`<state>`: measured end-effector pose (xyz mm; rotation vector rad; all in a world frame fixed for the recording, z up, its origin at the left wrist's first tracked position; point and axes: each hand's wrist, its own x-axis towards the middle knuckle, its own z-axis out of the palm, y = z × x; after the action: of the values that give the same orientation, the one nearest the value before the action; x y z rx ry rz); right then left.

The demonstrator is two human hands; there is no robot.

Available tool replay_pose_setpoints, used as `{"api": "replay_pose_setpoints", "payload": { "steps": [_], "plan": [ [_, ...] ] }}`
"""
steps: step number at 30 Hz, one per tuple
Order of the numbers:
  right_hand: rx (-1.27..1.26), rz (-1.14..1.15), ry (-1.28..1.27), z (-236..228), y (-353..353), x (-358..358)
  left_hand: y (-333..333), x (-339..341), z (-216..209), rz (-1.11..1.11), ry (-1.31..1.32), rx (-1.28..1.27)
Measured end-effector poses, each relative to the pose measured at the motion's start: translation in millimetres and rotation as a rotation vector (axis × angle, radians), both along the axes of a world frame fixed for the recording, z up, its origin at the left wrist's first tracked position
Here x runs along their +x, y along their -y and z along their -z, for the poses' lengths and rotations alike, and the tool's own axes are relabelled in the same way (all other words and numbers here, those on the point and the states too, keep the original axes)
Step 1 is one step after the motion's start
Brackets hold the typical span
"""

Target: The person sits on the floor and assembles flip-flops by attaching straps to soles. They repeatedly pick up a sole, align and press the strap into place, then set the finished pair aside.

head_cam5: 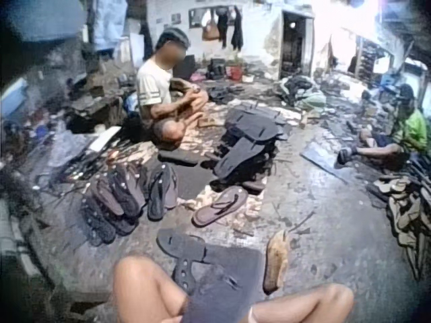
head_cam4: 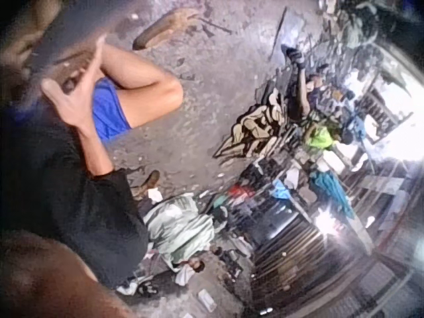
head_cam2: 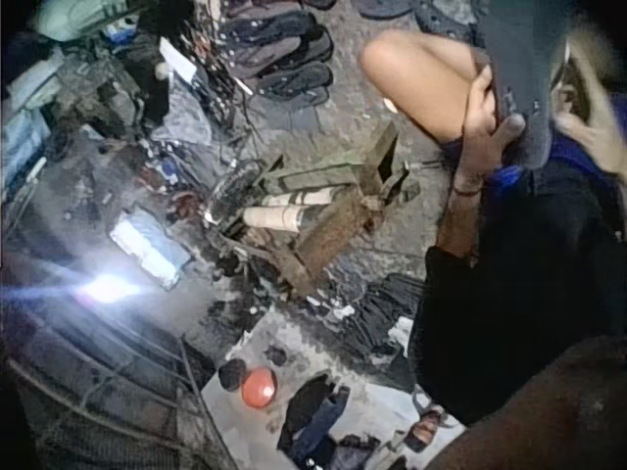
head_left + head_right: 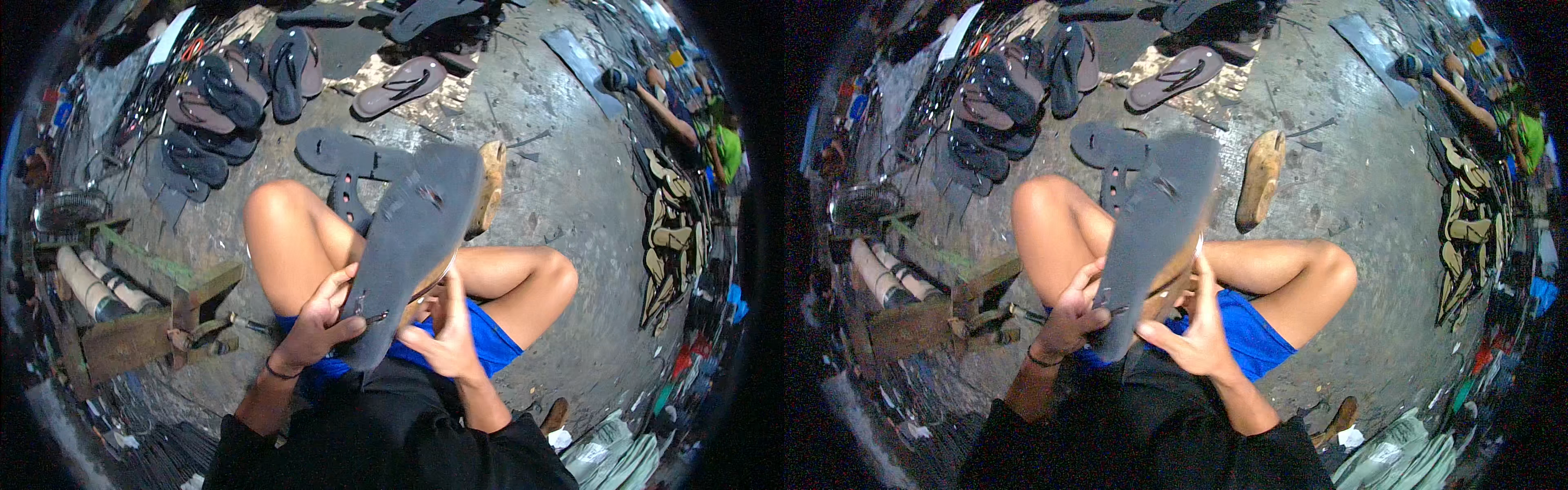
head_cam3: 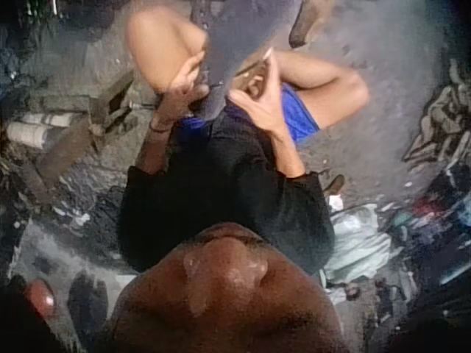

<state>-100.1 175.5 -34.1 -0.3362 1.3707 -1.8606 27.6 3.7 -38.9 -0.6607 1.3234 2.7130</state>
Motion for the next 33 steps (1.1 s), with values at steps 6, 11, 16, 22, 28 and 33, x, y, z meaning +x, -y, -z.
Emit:
{"api": "replay_pose_setpoints", "payload": {
  "steps": [6, 11, 16, 22, 28, 33],
  "plan": [
    [0.148, -0.018, -0.212, -34, 11, -29, 23, -100, -5, -0.239, -0.461, 0.079],
    [0.208, 0.03, -0.412, -17, 8, -30, 11, -133, 5, -0.45, -0.194, -0.04],
    [0.204, -0.007, -0.187, -16, -43, -56, 83, -142, -13, -0.441, -0.343, 0.162],
    [0.715, 0.251, -0.66, 68, -6, -113, 38, -134, -17, -0.102, -0.503, 0.787],
    [0.258, 0.318, -0.743, 16, 16, -150, -2, -134, 3, -0.152, -0.305, 0.827],
    [0.316, -0.186, -0.939, -7, 43, -171, -24, -134, 41, 0.039, -0.339, 0.815]
  ]
}}
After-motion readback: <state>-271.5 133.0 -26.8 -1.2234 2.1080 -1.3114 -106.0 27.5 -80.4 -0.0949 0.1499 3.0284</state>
